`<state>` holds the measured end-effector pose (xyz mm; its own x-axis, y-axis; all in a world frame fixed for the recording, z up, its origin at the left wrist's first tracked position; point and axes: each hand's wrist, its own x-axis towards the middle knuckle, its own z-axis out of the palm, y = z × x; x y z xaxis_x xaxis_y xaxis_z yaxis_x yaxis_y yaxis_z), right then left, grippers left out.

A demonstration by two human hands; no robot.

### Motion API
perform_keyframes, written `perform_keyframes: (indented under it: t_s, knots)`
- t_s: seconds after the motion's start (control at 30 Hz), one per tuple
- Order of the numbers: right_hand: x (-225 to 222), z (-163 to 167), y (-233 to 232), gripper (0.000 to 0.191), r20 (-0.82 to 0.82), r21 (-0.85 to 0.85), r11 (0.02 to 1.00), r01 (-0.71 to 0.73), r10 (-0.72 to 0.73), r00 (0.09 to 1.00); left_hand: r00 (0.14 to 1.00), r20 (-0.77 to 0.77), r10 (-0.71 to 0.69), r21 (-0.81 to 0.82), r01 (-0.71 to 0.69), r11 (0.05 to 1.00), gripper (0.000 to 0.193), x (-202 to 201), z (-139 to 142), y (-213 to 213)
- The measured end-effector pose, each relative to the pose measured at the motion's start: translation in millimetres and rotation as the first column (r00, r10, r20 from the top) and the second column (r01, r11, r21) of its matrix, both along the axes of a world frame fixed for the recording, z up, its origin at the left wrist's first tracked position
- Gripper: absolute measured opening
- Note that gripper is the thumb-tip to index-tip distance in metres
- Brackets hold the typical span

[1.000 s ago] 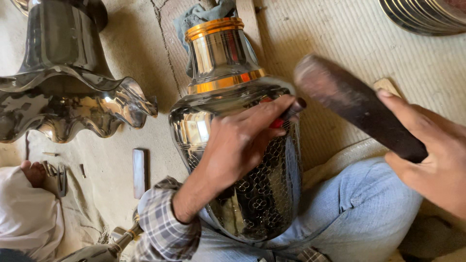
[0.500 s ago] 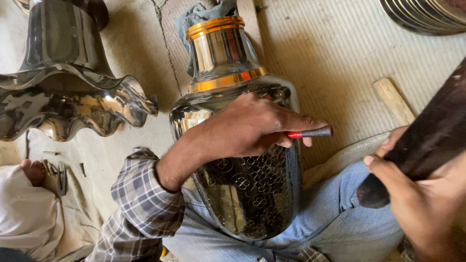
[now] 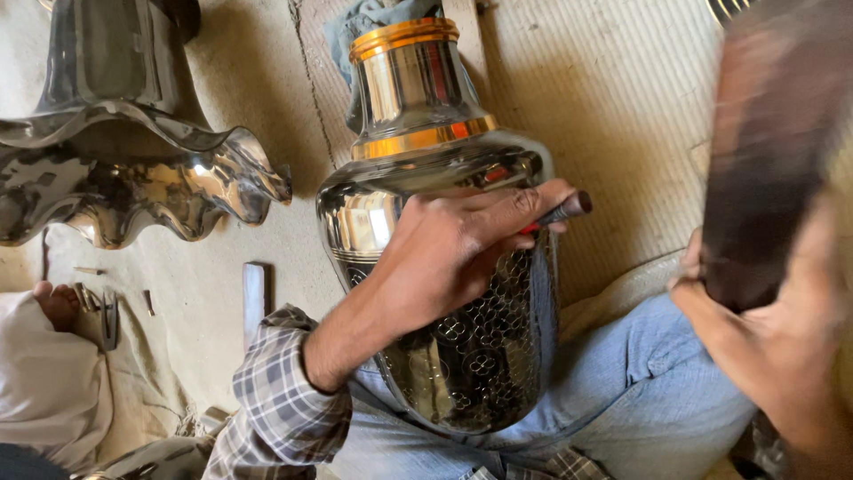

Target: The person sits cross-legged on the floor with a large brass vase on their lap and decorates its surface, holding a small punch against the metal and striking it with a wooden mallet to stamp a repeating pattern into the vase body, repositioning the punch across the design as they work.

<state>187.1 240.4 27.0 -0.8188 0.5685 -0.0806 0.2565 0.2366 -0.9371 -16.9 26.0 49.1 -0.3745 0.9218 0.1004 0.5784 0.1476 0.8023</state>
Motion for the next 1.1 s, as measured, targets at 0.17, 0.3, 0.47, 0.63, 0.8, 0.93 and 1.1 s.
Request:
perform_keyframes:
  t_s: [0.17, 0.3, 0.47, 0.63, 0.8, 0.93, 1.1]
  knots:
    - [-15.5, 17.7, 17.0, 0.088, 0.058, 0.386, 0.881, -0.274, 0.273, 0.960, 0.984, -0.087, 0.154, -0.034, -0.158, 0.987, 0.062, 11.9, -3.9, 2.1]
    - [-22.8, 29.5, 34.0, 0.090, 0.360, 0.364, 0.798, -0.481, 0.356, 0.862, 0.910, -0.205, 0.360, 0.087, -0.350, 0.933, 0.054, 28.8, -6.1, -2.1]
    - [-34.4, 35.4, 49.7, 0.090, 0.436, 0.439, 0.677, -0.590, 0.414, 0.799, 0.813, -0.227, 0.536, 0.041, -0.542, 0.839, 0.055, 45.1, -17.0, -5.5]
    - [-46.4, 48.5, 55.7, 0.079, 0.213, 0.671, 0.515, -0.533, 0.554, 0.805, 0.753, -0.174, 0.635, 0.221, -0.598, 0.770, 0.049, 55.7, -35.6, -7.9]
    - [-53.4, 57.1, 60.9, 0.077, 0.199, 0.667, 0.495, -0.557, 0.602, 0.774, 0.761, 0.032, 0.648, 0.394, -0.605, 0.692, 0.043, 68.1, -55.7, -11.9]
    - [-53.6, 59.9, 63.3, 0.075, 0.235, 0.629, 0.514, -0.583, 0.589, 0.773, 0.706, -0.023, 0.708, 0.455, -0.623, 0.637, 0.043, 72.1, -65.9, -13.4]
    - [-55.3, 70.6, 51.4, 0.071, 0.518, 0.593, 0.221, -0.774, 0.632, 0.577, 0.715, -0.080, 0.695, 0.412, -0.611, 0.676, 0.042, 77.7, -59.1, -18.4]
